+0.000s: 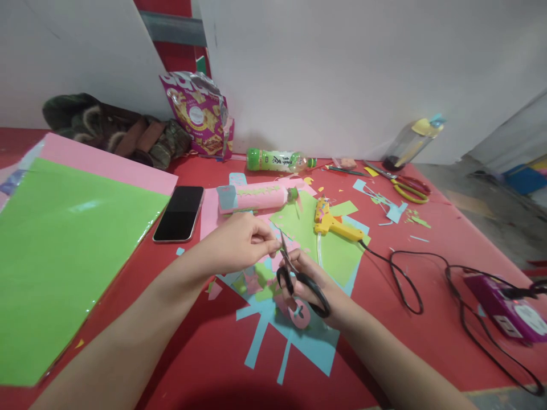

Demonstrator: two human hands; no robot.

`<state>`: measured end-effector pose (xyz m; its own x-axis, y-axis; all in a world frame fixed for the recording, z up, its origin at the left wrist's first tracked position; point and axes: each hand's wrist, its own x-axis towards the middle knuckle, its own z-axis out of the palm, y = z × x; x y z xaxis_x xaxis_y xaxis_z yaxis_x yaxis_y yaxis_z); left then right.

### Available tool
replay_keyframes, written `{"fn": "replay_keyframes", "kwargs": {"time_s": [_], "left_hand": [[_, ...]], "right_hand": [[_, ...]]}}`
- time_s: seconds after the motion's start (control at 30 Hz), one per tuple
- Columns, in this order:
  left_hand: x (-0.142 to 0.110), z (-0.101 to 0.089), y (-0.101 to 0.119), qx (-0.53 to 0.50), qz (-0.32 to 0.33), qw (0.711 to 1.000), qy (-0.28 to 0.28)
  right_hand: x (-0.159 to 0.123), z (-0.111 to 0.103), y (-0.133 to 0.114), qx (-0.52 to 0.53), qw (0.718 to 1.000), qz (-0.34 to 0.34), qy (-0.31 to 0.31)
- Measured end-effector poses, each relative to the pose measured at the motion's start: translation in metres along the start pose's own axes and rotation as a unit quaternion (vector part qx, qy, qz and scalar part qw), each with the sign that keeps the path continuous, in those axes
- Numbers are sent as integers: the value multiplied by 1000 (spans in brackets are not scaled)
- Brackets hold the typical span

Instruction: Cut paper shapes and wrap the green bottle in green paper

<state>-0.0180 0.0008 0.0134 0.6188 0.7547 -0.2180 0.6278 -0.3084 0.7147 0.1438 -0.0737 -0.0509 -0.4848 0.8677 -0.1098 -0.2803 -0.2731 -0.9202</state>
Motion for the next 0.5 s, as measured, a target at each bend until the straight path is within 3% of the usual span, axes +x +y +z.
{"fn": "replay_keyframes", "kwargs": {"time_s": [0.5], "left_hand": [[0,2,1,-10,9,1000,-9]], "right_hand": [[0,-3,4,10,1000,6,-15]]}}
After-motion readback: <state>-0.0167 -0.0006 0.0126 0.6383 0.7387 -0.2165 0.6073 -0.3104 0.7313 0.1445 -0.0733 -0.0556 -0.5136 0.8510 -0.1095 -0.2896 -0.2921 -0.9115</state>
